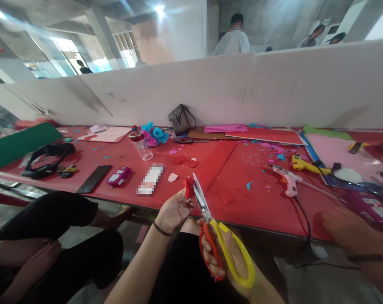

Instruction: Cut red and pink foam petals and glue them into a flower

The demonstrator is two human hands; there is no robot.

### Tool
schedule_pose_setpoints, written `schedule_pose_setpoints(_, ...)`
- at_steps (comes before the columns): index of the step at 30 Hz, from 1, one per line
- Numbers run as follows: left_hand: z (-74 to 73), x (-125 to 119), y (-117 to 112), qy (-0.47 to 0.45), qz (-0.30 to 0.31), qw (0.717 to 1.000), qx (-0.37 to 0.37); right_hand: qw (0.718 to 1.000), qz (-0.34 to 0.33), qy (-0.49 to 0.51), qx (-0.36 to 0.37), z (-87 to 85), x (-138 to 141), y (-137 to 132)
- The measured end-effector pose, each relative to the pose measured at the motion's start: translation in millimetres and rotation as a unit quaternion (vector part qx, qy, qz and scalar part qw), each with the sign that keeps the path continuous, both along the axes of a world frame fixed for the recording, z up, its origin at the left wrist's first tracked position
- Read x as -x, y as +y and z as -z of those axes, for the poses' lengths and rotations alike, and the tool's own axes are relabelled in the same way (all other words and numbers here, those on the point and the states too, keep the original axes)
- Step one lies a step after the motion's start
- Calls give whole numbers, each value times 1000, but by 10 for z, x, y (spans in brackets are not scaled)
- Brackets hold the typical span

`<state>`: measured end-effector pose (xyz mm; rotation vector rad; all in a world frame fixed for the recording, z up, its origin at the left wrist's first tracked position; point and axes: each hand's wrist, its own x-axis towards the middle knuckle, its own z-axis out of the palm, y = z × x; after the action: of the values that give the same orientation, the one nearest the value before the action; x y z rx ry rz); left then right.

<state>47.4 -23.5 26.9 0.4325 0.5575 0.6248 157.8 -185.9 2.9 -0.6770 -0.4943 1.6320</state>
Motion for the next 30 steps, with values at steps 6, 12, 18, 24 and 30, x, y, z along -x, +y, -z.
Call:
schedule_pose_setpoints(6,14,-25,-4,2,-7,1000,-8,999,13,29,4,-72,42,43)
schedule_pose_setpoints(12,43,-36,9,9,-12,1000,8,991,71,-102,51,-49,38,-2)
schedule_pose_setpoints(18,65,1,40,64,-47,997,5,714,222,-645,161,-71,-703,217)
schedule_pose_setpoints(24,113,14,51,123,-76,987,-65,415,87,-873,240,-50,-1307,491)
schedule_pose_setpoints(30,116,-55,24,145,-70,983,-87,444,227,-857,130,-123,-1024,545)
